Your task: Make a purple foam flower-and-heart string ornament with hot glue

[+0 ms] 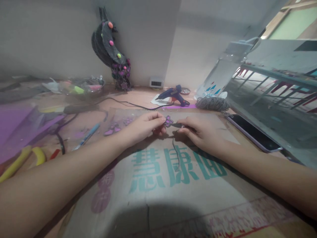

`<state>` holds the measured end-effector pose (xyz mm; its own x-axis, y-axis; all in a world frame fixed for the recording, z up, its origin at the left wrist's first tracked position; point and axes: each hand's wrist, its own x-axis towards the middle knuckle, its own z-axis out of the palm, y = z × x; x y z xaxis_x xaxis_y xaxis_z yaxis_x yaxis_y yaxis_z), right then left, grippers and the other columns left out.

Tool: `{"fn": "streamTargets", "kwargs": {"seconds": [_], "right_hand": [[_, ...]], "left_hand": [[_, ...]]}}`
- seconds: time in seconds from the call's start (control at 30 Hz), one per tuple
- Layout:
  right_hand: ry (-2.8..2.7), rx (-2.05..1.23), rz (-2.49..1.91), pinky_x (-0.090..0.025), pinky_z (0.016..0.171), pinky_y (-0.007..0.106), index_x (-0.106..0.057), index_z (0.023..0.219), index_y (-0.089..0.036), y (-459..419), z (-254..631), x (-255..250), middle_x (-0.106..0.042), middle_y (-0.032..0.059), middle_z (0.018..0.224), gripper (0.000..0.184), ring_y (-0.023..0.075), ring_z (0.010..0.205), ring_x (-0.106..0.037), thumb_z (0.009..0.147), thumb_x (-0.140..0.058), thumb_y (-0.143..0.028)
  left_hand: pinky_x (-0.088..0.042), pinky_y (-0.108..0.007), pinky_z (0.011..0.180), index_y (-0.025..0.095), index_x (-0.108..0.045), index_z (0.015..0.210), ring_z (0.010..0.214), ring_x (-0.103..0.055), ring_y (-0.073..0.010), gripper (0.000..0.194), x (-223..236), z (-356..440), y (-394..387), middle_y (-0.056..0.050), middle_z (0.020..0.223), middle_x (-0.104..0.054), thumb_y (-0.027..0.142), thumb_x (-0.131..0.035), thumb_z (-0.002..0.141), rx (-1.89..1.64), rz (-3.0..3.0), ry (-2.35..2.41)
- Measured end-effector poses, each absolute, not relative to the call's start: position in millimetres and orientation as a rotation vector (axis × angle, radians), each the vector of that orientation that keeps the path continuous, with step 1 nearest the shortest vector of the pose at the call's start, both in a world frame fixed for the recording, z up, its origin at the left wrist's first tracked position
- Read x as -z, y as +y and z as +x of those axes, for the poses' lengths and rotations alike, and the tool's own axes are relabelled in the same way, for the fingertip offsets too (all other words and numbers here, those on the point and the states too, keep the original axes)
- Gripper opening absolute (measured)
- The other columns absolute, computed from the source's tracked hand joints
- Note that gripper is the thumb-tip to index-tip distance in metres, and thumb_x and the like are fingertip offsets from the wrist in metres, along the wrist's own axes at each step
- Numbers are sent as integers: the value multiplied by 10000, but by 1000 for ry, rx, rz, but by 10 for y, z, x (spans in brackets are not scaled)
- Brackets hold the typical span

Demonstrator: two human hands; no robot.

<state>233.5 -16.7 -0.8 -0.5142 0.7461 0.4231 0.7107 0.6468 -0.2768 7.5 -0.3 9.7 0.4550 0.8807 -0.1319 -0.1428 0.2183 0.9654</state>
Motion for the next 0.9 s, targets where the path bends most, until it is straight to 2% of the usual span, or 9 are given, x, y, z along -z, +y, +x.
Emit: {"fn": "streamTargets", "kwargs": {"seconds": [0.3,0.47,0.57,0.67,0.9], "right_hand": [[-2263,-83,-1147,-465,651,310,-661,1101,-180,-181,2309,-18,-716,64,876,250,203,745,-631,964,-532,-344],[-2176,-256,-1236,-436,566,280,-635,991,-177,-209,2276,-27,-689,36,778,198,171,636,-600,892,-615,-348],[-2132,-417,-1242,-445,575,272,-635,918,-196,-220,2244,-2,-685,17,758,107,165,645,-613,853,-622,-280],[-2097,-607,-1220,-456,572,270,-640,883,-207,-227,2228,29,-683,8,734,84,169,658,-634,863,-561,-229],[-1979,-740,-1249,-452,516,252,-625,880,-206,-245,2236,4,-667,8,707,103,169,632,-644,879,-574,-296]], "left_hand": [[-431,-197,607,158,-538,764,577,-536,-80,178,10,63,47,9,633,-598,216,-545,932,-864,1236,774],[-413,-218,596,169,-570,787,593,-521,-97,210,61,46,61,21,667,-583,340,-578,911,-820,1476,807],[-377,-228,567,169,-638,824,598,-509,-114,245,27,28,42,15,688,-606,391,-573,905,-752,1780,902],[-379,-239,586,173,-658,848,633,-528,-130,286,-19,12,15,10,715,-632,422,-538,921,-729,1909,934],[-379,-264,652,167,-637,802,720,-551,-152,352,-75,2,-14,-1,755,-624,418,-449,963,-614,2086,896]]}}
